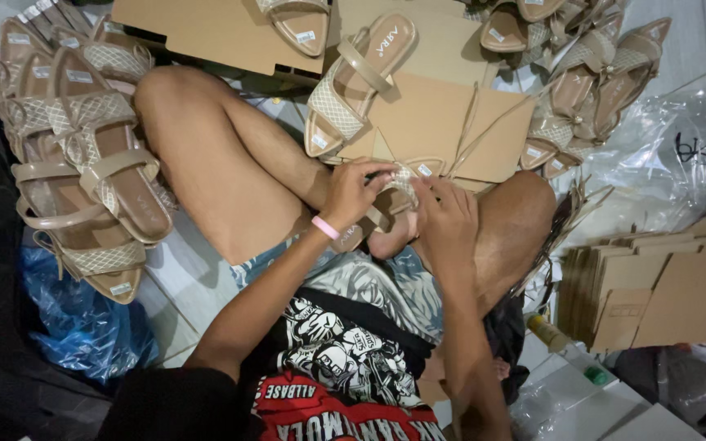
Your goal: The person sits on the floor and attaches a thin strap to a beige open-toed sandal by hand. They thread the strap through a small loop on the side of the shoe and adjust it into place.
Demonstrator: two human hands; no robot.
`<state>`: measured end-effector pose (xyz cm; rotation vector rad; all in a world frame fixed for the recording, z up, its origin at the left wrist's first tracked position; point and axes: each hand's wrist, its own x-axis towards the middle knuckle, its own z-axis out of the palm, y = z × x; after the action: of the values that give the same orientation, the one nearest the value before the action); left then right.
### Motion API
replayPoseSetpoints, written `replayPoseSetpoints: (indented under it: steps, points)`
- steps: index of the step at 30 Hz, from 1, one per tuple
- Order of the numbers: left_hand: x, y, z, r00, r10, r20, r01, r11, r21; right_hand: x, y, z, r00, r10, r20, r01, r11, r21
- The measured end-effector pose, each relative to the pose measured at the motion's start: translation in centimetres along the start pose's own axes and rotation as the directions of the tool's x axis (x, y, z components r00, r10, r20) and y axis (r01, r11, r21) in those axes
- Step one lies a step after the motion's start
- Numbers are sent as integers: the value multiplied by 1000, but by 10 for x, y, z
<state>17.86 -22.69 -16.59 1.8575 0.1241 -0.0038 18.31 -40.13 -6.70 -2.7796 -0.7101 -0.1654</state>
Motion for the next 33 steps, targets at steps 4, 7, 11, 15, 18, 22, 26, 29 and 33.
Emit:
replayPoseSetpoints:
  steps: [4,7,11,15,18,22,26,29,33]
  points:
    - [5,-1,1,1000,20,-18,-21,998,-57,11,21,29,991,-132,-21,131,991,-4]
    - [4,4,7,996,-63,-70,55,991,-119,13,29,41,977,-211,-37,210,977,-25]
    - [-5,9,14,988,21,-153,-48,984,-173,8,20,43,986,-168,-13,168,985,-26]
    - [-6,2,15,995,-101,-6,97,965,-243,9,4,37,1000,-14,-6,14,1000,27]
    - [0,-4,14,992,122,38,-98,914,-393,17,-2,29,999,42,19,-43,997,67]
    - [4,-4,16,993,53,106,-28,973,-231,27,5,17,965,128,231,-150,985,82]
    - [1,4,13,982,-31,186,47,996,-82,28,19,19,846,281,453,-325,945,22]
    - [-2,6,9,977,-10,215,-2,999,54,21,34,29,736,312,601,-488,860,151]
    - [-3,0,11,981,124,147,-119,992,-37,8,47,45,718,319,618,-612,713,342]
